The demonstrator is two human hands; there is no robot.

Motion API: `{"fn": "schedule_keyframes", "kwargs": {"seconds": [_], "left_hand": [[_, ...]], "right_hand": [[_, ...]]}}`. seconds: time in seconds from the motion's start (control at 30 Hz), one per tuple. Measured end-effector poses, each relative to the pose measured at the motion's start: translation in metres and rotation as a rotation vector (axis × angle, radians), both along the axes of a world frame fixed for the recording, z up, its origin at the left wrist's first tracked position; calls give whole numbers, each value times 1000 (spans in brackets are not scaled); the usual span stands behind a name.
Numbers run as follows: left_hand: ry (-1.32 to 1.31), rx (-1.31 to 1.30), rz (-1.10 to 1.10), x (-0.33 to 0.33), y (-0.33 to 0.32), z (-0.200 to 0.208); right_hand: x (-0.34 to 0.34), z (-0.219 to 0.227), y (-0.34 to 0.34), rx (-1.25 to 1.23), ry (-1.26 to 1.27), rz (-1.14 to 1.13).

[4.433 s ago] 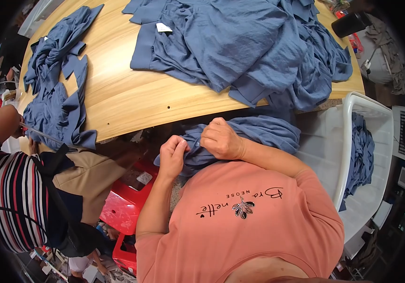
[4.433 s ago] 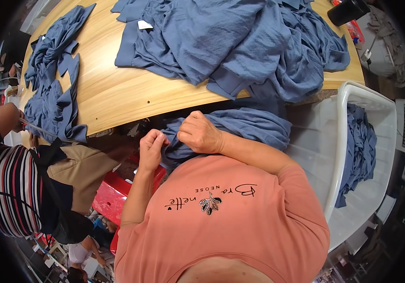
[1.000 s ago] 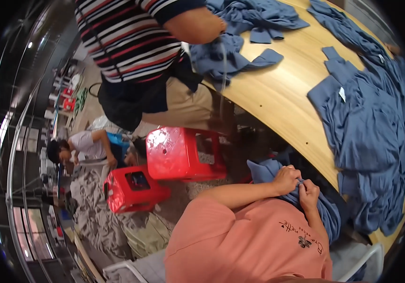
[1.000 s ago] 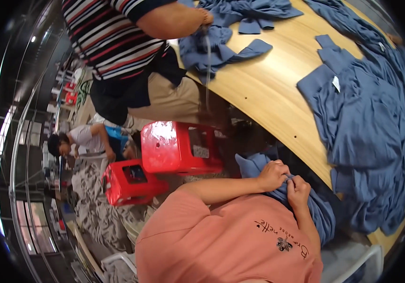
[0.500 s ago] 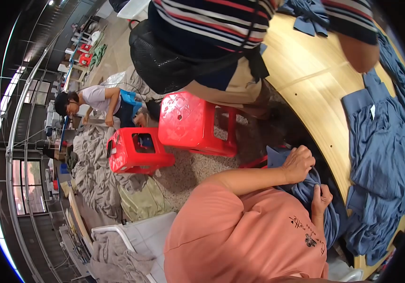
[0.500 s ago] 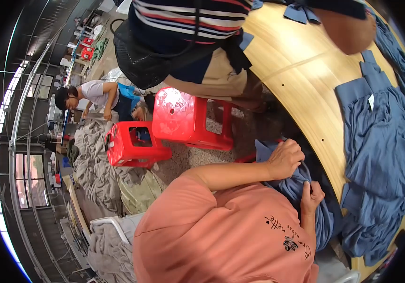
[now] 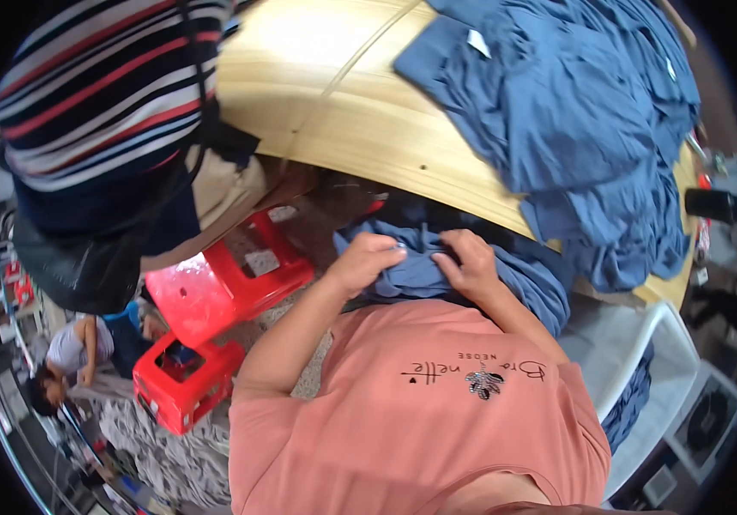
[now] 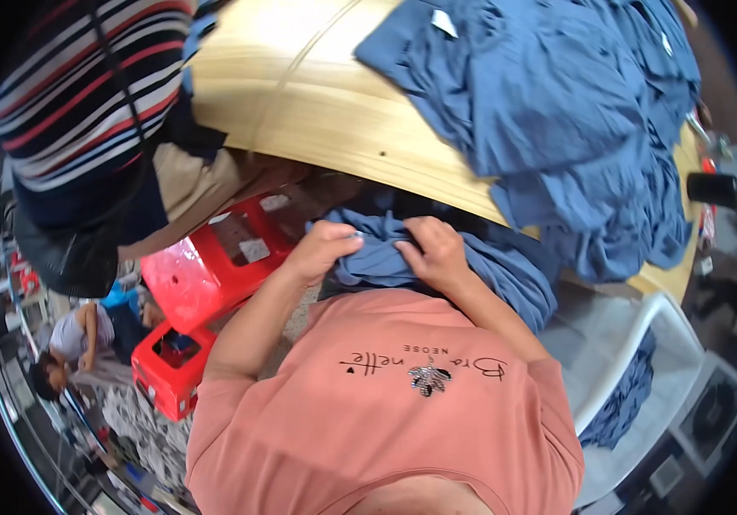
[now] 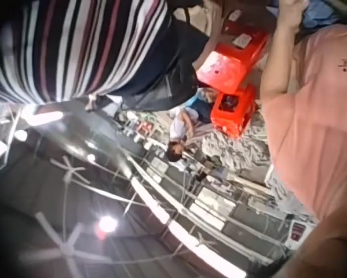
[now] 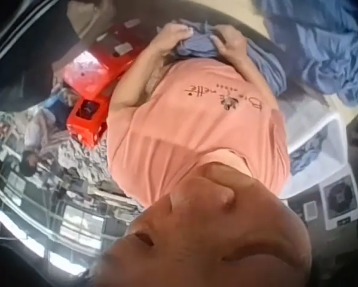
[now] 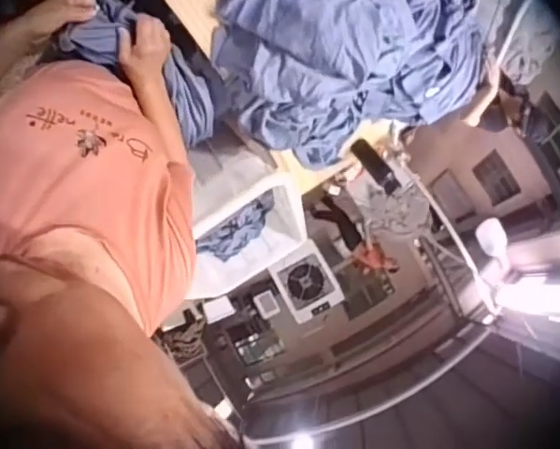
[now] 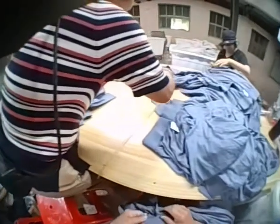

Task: The recorder is inspecting and folding blue garments at a work table in a factory environment.

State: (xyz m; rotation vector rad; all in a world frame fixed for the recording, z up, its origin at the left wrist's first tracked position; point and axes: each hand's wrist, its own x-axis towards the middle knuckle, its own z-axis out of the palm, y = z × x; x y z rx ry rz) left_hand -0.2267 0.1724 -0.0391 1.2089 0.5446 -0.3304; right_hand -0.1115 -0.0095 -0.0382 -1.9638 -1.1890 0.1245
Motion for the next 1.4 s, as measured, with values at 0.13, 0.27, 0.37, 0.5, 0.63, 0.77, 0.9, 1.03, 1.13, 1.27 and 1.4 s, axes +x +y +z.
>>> {"fn": "schedule_keyframes", "kwargs": {"seconds": [0.13,0.27,0.37,0.5,0.63,0.77,0.9,1.03,1.13,1.27,1.4], "left_hand": [[-22,-223,108,-8,-1,8],[-44,-209,78,-20,-1,8],[-66,257,31,-23,-4,11],[-400,978,-61,3,-4,5],[-586,1159,-397,46,-4,-13],[-683,1068,-499,72,-3,-18],[-663,887,-499,71,-2,-3],[-546,795,-525,56,2,5],[-427,652,-535,46,5,0],[-191,442,-521,43,0,-10],[-152,526,-592,46,-8,-15]], "right_hand": [[1,18,11,73,-197,288],[-10,11,25,151,20,407],[-15,1,23,130,-8,358],[-14,-4,16,55,-102,330],[-14,-3,8,19,-225,401],[-16,-5,-2,-81,-397,162],[-18,-10,-6,-98,-375,3],[-21,-13,-6,100,-337,136],[-22,-14,-7,93,-287,191],[-19,-14,-11,92,-267,185],[-16,-13,-16,96,-239,150]]}}
